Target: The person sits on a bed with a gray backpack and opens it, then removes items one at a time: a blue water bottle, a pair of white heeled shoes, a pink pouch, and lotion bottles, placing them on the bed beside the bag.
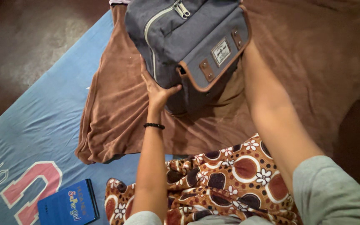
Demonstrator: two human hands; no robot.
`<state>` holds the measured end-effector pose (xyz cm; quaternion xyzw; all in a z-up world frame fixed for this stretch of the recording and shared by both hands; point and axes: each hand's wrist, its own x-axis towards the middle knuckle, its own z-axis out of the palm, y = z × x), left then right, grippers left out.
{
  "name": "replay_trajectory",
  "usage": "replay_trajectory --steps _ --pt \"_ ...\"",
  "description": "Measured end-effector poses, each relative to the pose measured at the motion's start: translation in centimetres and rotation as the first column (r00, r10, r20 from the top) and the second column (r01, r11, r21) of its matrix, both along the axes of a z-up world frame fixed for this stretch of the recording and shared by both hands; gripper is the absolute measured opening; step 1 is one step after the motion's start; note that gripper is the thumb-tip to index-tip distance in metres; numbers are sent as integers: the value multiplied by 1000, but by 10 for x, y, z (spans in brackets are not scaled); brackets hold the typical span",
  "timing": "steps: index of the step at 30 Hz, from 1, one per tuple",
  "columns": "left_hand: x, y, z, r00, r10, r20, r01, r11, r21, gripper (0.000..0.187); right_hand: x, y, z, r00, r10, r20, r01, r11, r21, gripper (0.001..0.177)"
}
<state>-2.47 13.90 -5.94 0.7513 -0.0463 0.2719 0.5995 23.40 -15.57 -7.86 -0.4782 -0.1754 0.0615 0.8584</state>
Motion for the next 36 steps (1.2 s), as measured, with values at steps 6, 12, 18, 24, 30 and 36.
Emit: replay_trajectory --steps 6,12,18,24,30,36 --pt "16 21 -16 988 -111 107 117 992 -49 143 -33 -9 0 995 -99 17 100 994 -47 72" --pt "70 83 -35 910 -391 -139 343 897 -278 104 -111 -14 -16 820 -572 -29 566 817 -112 65" --pt "106 60 -63 917 -395 53 350 733 -584 77 -125 -17 -17 703 -711 35 711 699 -83 64" --pt "86 -6 -26 987 -66 -144 4 919 -394 75 -83 -42 3 938 -347 13 347 935 -68 61" --pt "70 -3 -43 989 37 -145 -79 953 -293 74 -84 -51 -14 962 -272 14 272 962 -26 61" --pt "86 23 -64 979 -203 -5 159 784 -600 73 -129 -21 -81 845 -534 -24 532 845 -45 62"
